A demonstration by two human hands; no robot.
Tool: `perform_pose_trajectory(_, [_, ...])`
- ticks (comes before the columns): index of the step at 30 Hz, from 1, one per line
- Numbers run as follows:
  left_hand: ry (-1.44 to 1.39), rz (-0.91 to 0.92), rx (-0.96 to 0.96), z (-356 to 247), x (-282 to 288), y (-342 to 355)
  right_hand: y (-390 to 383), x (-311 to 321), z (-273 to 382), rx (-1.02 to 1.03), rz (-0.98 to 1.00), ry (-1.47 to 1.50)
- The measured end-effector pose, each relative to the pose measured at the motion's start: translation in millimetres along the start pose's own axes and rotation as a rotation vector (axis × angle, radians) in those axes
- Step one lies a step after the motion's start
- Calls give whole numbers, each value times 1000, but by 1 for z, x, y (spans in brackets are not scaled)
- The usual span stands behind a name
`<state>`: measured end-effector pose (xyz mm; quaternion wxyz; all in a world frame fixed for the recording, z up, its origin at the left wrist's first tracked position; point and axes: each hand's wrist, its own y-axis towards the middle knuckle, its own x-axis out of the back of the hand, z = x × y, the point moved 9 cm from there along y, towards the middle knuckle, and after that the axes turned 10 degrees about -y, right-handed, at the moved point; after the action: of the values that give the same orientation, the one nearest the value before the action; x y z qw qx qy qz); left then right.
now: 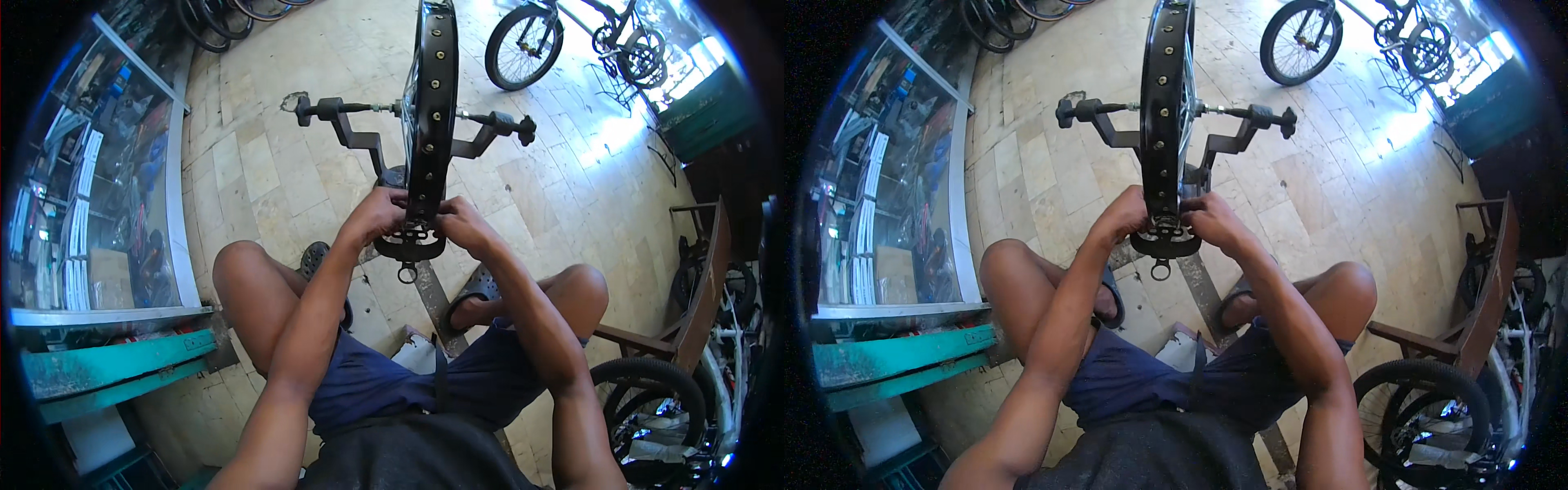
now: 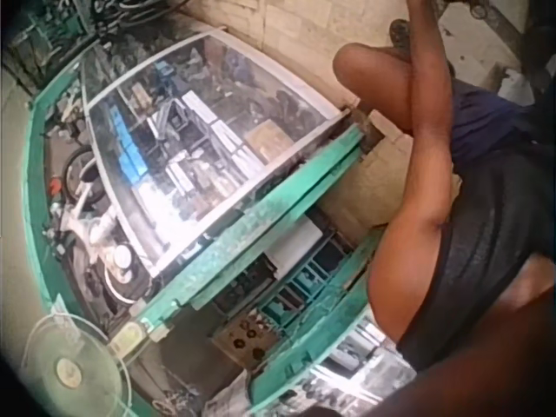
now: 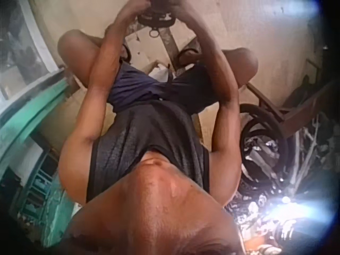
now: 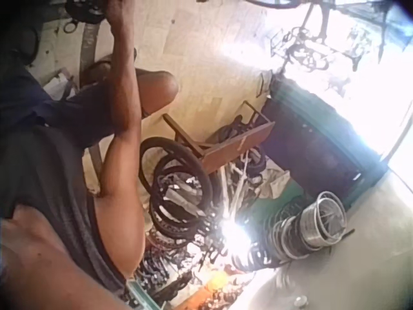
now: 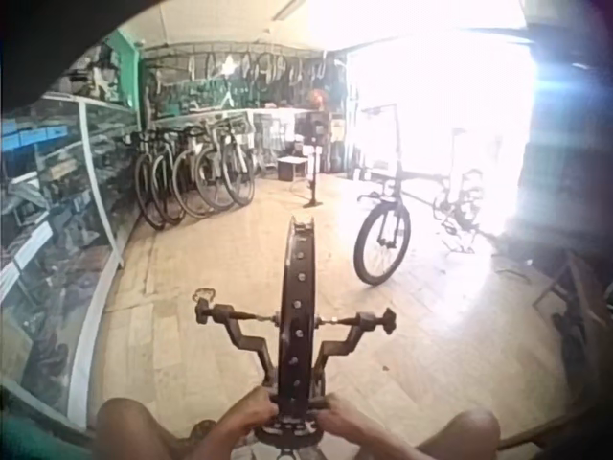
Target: The person trues a bicycle wheel mounted on a truing stand by rotating the wheel and tightening the spoke nipples using a spoke wrench.
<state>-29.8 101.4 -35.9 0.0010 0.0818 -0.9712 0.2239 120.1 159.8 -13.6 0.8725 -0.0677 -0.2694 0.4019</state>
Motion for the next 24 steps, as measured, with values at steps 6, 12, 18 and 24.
perform_pose_trajectory(6, [222, -116, -59, -17, -6, -6, -5, 6, 6, -34, 29, 248])
perform_pose_trajectory(12, [264, -199, -7, -30, -1, -25, -1, 3, -4, -52, 10, 330])
perform_pose_trajectory(18, [-78, -104, -58, -17, 4, -22, 4, 2, -7, -108, -131, 108])
perform_pose_trajectory(24, [-297, -4, -17, -4, 5, -12, 2, -1, 4, -64, -175, 82])
